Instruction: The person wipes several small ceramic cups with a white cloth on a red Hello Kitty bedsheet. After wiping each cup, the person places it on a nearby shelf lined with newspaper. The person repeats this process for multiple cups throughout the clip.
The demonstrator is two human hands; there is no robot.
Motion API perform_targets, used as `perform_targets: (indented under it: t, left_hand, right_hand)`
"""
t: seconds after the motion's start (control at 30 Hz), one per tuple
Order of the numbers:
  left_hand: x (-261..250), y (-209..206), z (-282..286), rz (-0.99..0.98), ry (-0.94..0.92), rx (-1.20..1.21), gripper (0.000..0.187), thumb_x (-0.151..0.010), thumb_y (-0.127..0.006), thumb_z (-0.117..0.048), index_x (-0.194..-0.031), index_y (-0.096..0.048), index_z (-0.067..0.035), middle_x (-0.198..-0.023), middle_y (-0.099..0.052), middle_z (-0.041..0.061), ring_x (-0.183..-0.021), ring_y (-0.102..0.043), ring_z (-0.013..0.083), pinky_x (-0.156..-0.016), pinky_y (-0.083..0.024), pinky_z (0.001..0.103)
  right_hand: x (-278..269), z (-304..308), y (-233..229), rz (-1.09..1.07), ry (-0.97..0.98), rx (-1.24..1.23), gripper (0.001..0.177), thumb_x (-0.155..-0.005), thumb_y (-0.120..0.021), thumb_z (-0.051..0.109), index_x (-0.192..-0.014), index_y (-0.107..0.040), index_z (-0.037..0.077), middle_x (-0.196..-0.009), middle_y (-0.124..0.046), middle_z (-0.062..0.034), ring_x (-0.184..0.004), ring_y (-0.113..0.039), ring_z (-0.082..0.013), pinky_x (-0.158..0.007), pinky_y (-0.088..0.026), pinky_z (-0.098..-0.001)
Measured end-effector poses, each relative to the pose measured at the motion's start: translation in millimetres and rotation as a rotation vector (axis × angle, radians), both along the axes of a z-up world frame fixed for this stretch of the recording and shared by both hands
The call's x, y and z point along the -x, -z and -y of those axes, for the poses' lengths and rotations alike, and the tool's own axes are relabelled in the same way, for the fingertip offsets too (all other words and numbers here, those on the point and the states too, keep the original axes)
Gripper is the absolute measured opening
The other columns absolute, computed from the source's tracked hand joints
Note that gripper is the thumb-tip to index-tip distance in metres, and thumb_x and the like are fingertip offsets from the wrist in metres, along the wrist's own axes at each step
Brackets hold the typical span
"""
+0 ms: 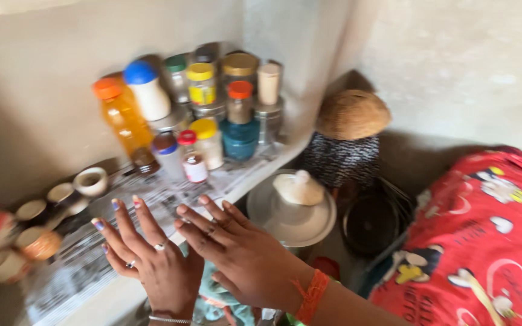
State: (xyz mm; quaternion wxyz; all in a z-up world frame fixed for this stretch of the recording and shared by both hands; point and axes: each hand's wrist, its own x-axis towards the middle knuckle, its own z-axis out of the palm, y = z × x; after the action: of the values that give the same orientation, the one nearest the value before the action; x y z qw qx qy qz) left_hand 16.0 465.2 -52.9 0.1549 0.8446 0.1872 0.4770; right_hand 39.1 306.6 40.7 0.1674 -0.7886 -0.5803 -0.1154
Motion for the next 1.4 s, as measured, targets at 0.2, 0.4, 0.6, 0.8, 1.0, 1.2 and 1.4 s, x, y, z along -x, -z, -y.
perform_targets:
  t: [0.2,0.4,0.6,0.8,1.0,1.2,1.4]
  left_hand:
    - [-8,-14,65,-0.048,0.279,-0.172,0.094,-0.081,-0.071,-0.039,-0.157,-0.031,-0.001,-0.163,-0.033,0.024,-0.155,-0.020,0.0496,-0.120,-0.011,0.064]
    - [-28,-23,128,-0.101,0.588,-0.278,0.096,-0.077,-0.074,-0.033,-0.160,-0.031,-0.013,-0.167,-0.027,0.022,-0.156,-0.019,0.0464,-0.123,-0.012,0.062]
    - [-41,-37,199,-0.059,0.939,-0.347,0.099,-0.070,-0.076,-0.034,-0.157,-0.032,-0.015,-0.164,-0.026,0.023,-0.153,-0.017,0.0464,-0.119,-0.011,0.061]
    - [-31,-56,271,0.053,1.223,-0.378,0.096,-0.072,-0.075,-0.034,-0.157,-0.034,-0.017,-0.165,-0.028,0.012,-0.153,-0.020,0.0424,-0.120,-0.013,0.060]
    - [-17,-75,329,0.090,1.511,-0.460,0.088,-0.081,-0.069,-0.034,-0.158,-0.031,-0.013,-0.166,-0.025,0.018,-0.152,-0.020,0.0471,-0.119,-0.012,0.063]
    - [21,-73,389,-0.136,1.744,-0.554,0.105,-0.073,-0.076,-0.020,-0.162,-0.019,-0.020,-0.167,-0.021,0.020,-0.152,-0.017,0.0495,-0.112,-0.014,0.068]
    - [46,-51,432,-0.064,1.989,-0.505,0.110,-0.070,-0.081,-0.011,-0.160,-0.017,-0.016,-0.161,-0.020,0.022,-0.149,-0.017,0.0501,-0.118,-0.017,0.065]
  right_hand:
    - [4,69,-16,0.020,0.274,0.000,0.088,-0.083,-0.071,0.017,-0.158,-0.027,0.002,-0.169,-0.022,-0.0156,-0.159,-0.013,-0.0392,-0.125,-0.016,-0.0538]
    - [25,146,-25,0.099,0.589,-0.039,0.091,-0.083,-0.072,0.019,-0.159,-0.025,0.001,-0.169,-0.022,-0.0166,-0.158,-0.014,-0.0407,-0.125,-0.015,-0.0542]
    - [59,213,-28,0.120,0.899,-0.049,0.091,-0.085,-0.072,0.020,-0.160,-0.024,0.002,-0.169,-0.020,-0.0166,-0.158,-0.013,-0.0408,-0.124,-0.015,-0.0532]
    - [95,263,-26,0.130,1.233,-0.039,0.092,-0.084,-0.071,0.018,-0.159,-0.022,0.001,-0.169,-0.018,-0.0179,-0.155,-0.013,-0.0429,-0.124,-0.015,-0.0521]
    - [140,303,-13,0.203,1.458,-0.100,0.090,-0.086,-0.073,0.025,-0.157,-0.025,-0.002,-0.166,-0.019,-0.0211,-0.153,-0.012,-0.0479,-0.122,-0.015,-0.0546]
    - [202,334,15,0.170,1.669,-0.213,0.082,-0.085,-0.074,0.027,-0.152,-0.037,0.001,-0.164,-0.028,-0.0195,-0.153,-0.015,-0.0461,-0.121,-0.019,-0.0520]
    - [246,359,54,0.056,1.851,-0.307,0.083,-0.080,-0.074,0.023,-0.153,-0.038,0.005,-0.165,-0.026,-0.0179,-0.154,-0.014,-0.0436,-0.121,-0.020,-0.0513]
